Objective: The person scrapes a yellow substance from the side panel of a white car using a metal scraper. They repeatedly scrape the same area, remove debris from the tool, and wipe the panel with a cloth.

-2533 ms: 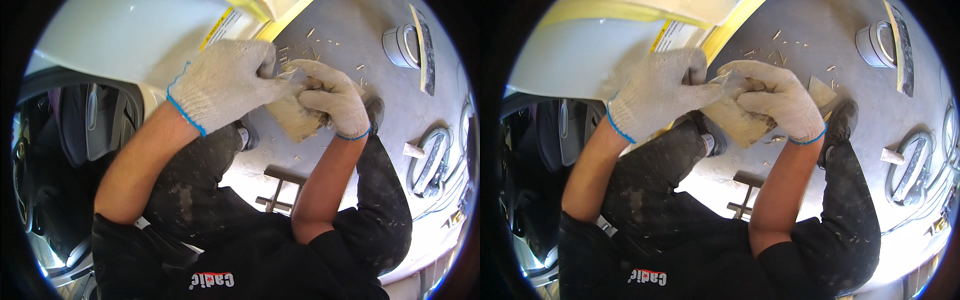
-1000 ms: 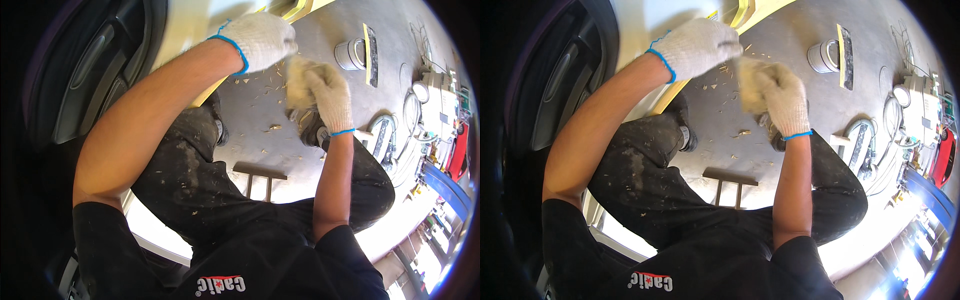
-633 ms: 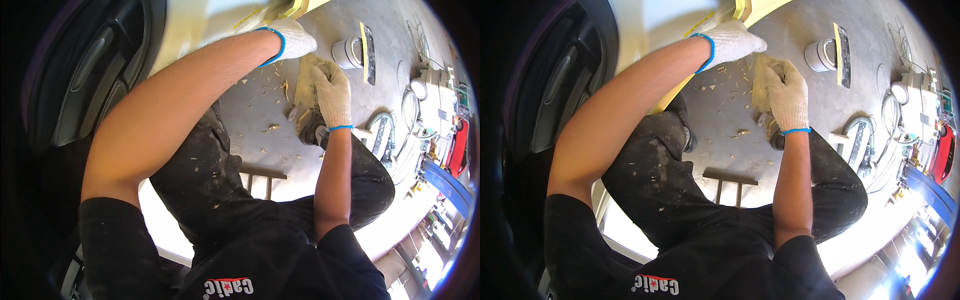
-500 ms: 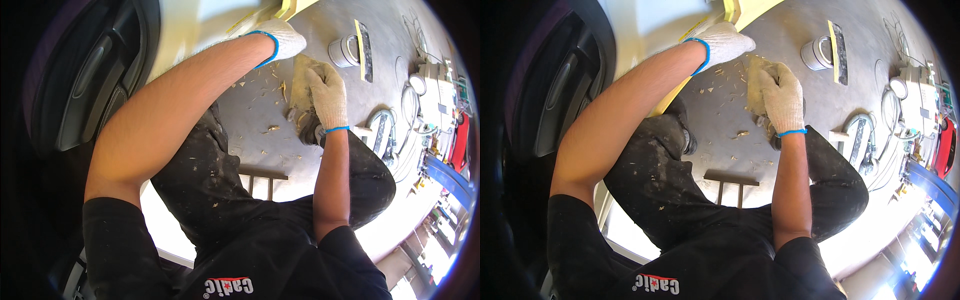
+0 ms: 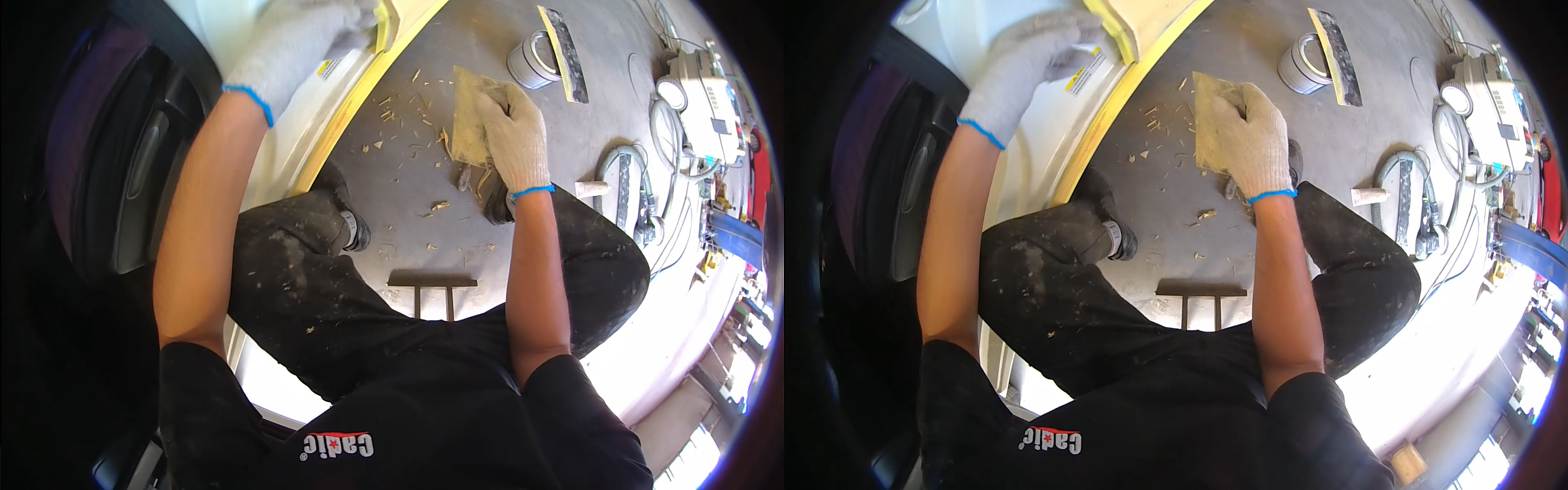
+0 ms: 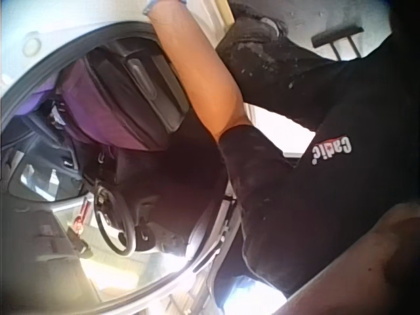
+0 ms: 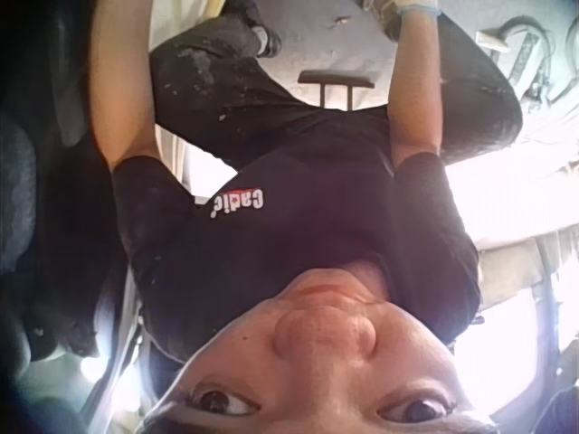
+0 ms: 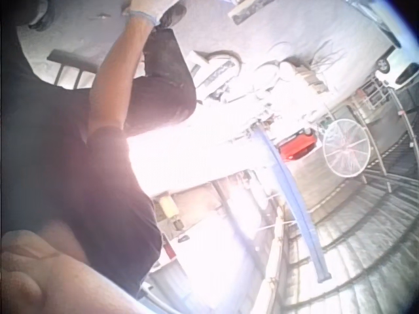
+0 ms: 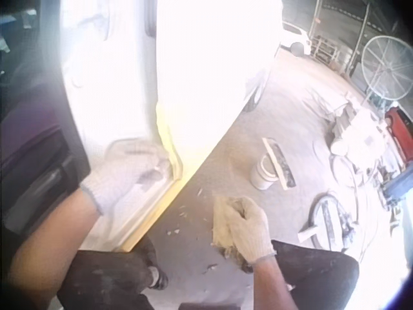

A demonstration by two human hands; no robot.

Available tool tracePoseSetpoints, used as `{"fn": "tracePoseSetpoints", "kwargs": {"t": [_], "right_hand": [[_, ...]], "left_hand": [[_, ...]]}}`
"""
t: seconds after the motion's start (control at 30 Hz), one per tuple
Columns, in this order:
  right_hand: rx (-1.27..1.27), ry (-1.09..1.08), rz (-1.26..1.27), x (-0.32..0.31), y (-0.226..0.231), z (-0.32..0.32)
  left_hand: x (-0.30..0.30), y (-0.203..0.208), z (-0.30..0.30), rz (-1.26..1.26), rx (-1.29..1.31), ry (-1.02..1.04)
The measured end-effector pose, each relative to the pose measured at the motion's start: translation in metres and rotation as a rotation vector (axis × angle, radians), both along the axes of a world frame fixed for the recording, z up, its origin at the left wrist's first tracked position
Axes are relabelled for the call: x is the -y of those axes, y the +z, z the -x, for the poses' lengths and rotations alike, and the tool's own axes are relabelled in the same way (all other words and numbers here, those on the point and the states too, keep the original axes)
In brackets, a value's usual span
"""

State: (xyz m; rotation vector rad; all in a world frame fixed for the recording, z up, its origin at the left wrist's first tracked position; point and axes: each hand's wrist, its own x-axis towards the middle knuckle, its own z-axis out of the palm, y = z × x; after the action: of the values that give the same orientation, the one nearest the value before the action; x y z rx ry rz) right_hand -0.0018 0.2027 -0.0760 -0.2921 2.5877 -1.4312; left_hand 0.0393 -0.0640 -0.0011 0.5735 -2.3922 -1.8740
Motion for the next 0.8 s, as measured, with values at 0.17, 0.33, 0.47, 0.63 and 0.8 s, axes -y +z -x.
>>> {"fn": "tracePoseSetpoints", "kwargs": {"t": [0.17, 0.33, 0.47, 0.63, 0.8], "right_hand": [[0.092, 0.090, 0.268, 0.014, 0.002, 0.012], [0.231, 0.186, 0.447, 0.027, 0.003, 0.012], [0.293, 0.262, 0.456, 0.025, -0.010, 0.016], [0.374, 0.425, 0.330, 0.015, -0.013, 0.031], [0.193, 0.317, 0.211, 0.024, -0.016, 0.041]], "left_hand": [[-0.002, -0.053, 0.000, 0.236, 0.287, -0.220], [-0.010, -0.069, 0.000, 0.391, 0.429, -0.517], [-0.017, -0.072, 0.003, 0.288, 0.440, -0.519], [-0.012, -0.078, 0.008, 0.123, 0.371, -0.345], [-0.011, -0.088, 0.009, 0.172, 0.281, -0.328]]}}
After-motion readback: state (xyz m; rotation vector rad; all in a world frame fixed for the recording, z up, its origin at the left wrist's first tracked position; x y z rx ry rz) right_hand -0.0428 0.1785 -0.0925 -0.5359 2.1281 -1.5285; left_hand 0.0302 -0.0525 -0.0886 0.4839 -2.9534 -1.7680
